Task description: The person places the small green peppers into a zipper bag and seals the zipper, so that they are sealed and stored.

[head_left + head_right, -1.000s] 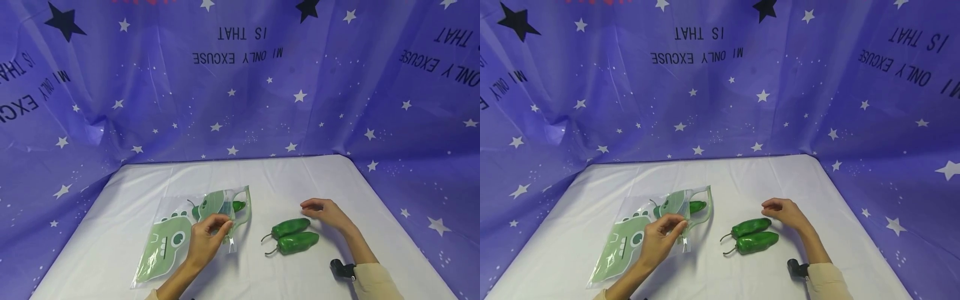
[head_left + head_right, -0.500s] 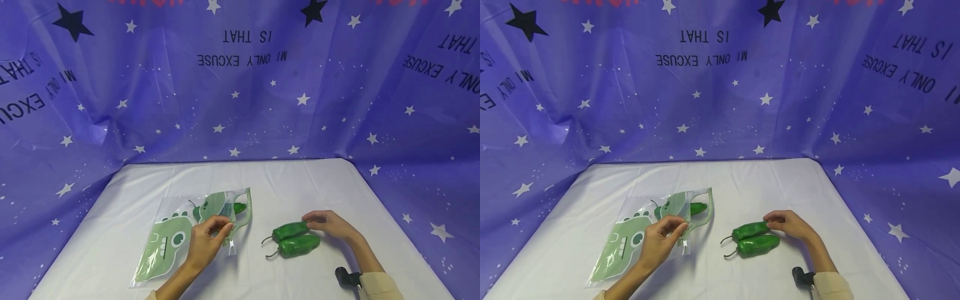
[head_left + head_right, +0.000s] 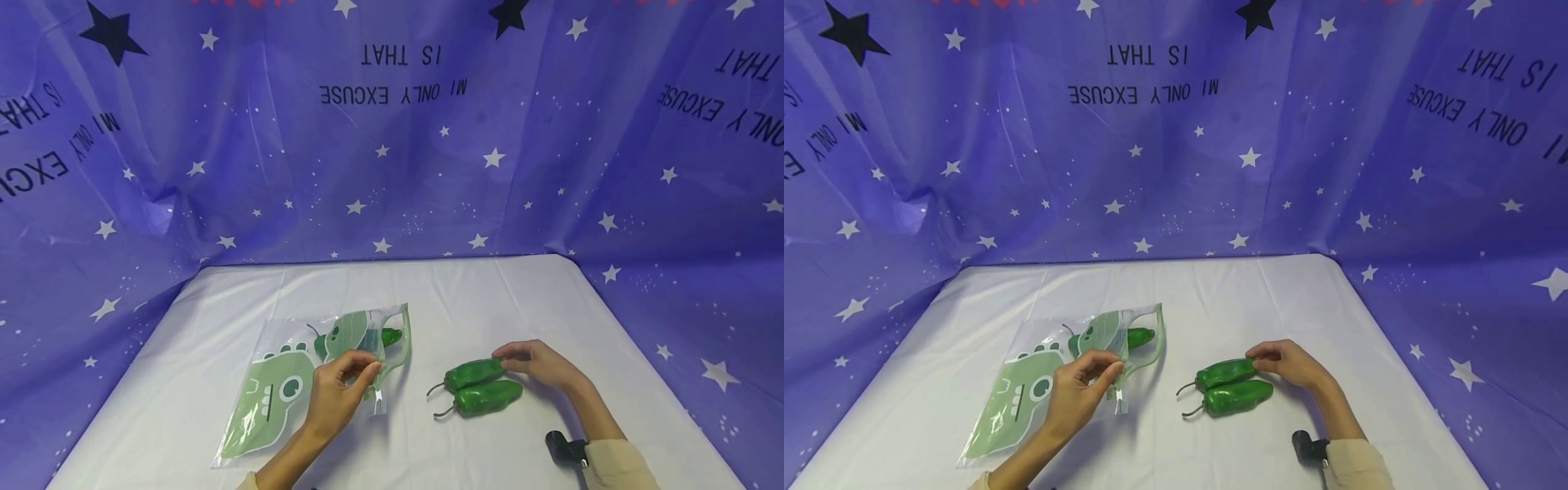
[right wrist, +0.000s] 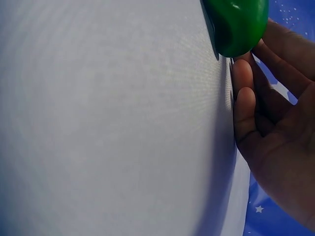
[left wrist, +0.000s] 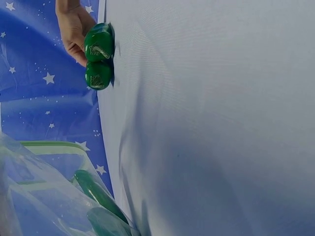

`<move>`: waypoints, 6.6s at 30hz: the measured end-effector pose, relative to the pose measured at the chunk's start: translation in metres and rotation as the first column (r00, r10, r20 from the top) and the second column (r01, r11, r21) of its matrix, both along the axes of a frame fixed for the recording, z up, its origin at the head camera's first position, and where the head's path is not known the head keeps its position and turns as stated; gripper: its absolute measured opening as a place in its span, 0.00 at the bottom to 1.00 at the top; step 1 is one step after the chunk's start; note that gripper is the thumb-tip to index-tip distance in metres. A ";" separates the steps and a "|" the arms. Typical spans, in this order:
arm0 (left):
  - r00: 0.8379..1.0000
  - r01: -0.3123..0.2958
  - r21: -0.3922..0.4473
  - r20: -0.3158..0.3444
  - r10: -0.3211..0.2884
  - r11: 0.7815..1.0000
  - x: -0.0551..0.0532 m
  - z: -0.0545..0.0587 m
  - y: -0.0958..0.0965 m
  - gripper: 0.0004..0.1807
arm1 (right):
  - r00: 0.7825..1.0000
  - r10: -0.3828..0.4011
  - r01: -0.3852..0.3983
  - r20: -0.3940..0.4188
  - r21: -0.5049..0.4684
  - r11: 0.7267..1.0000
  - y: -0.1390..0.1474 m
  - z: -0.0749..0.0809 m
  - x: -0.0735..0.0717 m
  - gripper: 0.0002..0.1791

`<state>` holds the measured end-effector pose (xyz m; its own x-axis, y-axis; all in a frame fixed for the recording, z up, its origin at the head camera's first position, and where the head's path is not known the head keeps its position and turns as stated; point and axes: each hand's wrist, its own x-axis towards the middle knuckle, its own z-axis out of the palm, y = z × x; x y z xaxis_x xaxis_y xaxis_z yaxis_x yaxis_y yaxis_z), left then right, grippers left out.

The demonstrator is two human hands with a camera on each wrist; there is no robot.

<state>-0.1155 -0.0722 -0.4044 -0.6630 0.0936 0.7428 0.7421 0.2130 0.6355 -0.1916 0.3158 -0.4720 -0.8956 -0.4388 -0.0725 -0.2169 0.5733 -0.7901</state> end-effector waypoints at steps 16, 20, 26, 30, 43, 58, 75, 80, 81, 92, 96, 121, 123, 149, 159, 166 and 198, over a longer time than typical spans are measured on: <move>1.000 -0.015 -0.001 0.001 0.015 1.000 0.000 -0.001 0.002 0.10 | 0.999 -0.016 0.018 0.033 -0.077 0.997 -0.005 0.004 -0.001 0.14; 1.000 -0.010 0.002 0.006 0.010 1.000 0.001 -0.002 0.002 0.09 | 0.999 -0.045 0.047 0.029 -0.096 0.994 -0.005 0.003 0.001 0.15; 1.000 -0.009 -0.001 0.012 0.009 1.000 0.001 -0.002 0.002 0.09 | 0.988 -0.154 0.152 -0.012 -0.064 0.986 -0.003 0.002 0.003 0.16; 1.000 -0.005 -0.001 0.012 0.005 1.000 0.001 -0.001 0.002 0.09 | 0.975 -0.223 0.222 -0.018 -0.052 0.974 -0.001 0.001 0.004 0.17; 1.000 0.000 0.002 0.006 0.000 1.000 0.001 0.000 0.004 0.10 | 0.944 -0.331 0.325 -0.002 -0.182 0.928 0.000 0.007 0.002 0.23; 1.000 0.014 -0.004 0.006 -0.014 1.000 -0.002 -0.001 0.006 0.09 | 0.943 -0.330 0.303 -0.036 -0.314 0.900 -0.030 0.031 -0.009 0.23; 1.000 0.014 0.001 -0.003 -0.014 1.000 -0.002 -0.002 0.009 0.10 | 0.979 -0.195 0.173 -0.058 -0.269 0.947 -0.085 0.037 -0.011 0.16; 1.000 0.021 -0.004 -0.001 -0.021 1.000 -0.003 -0.004 0.009 0.10 | 0.983 -0.172 0.151 -0.058 -0.265 0.952 -0.097 0.035 -0.011 0.16; 1.000 0.023 -0.004 -0.001 -0.023 1.000 -0.003 -0.005 0.009 0.10 | 0.984 -0.166 0.144 -0.060 -0.270 0.952 -0.100 0.034 -0.011 0.16; 1.000 0.025 -0.001 0.003 -0.025 1.000 -0.003 -0.004 0.009 0.10 | 0.988 -0.111 0.082 -0.110 -0.241 0.967 -0.118 0.031 -0.012 0.15; 1.000 0.020 -0.010 0.006 -0.020 1.000 -0.003 -0.005 0.009 0.10 | 0.991 -0.091 0.065 -0.103 -0.237 0.969 -0.124 0.031 -0.010 0.14; 0.991 0.126 0.006 0.053 -0.126 0.992 -0.005 -0.007 0.011 0.10 | 0.983 -0.095 0.071 -0.156 -0.157 0.985 -0.167 0.025 -0.016 0.13; 0.989 0.139 0.011 0.050 -0.140 0.990 -0.005 -0.007 0.012 0.11 | 0.982 -0.123 0.099 -0.140 -0.166 0.981 -0.169 0.024 -0.018 0.13; 0.982 0.183 0.019 0.032 -0.184 0.983 -0.003 -0.005 0.011 0.10 | 0.946 -0.213 0.177 -0.244 -0.164 0.970 -0.188 0.019 -0.026 0.10; 0.981 0.191 0.037 0.024 -0.192 0.981 -0.013 -0.025 0.009 0.11 | 0.942 -0.201 0.154 -0.270 -0.188 0.970 -0.192 0.020 -0.027 0.10; 0.983 0.177 0.042 0.037 -0.179 0.983 -0.016 -0.034 0.006 0.10 | 0.943 -0.199 0.158 -0.268 -0.170 0.973 -0.189 0.020 -0.025 0.10; 0.984 0.128 0.169 0.098 -0.146 0.977 -0.009 0.010 -0.016 0.10 | 0.992 0.100 -0.097 0.071 -0.041 0.994 0.009 0.015 0.041 0.25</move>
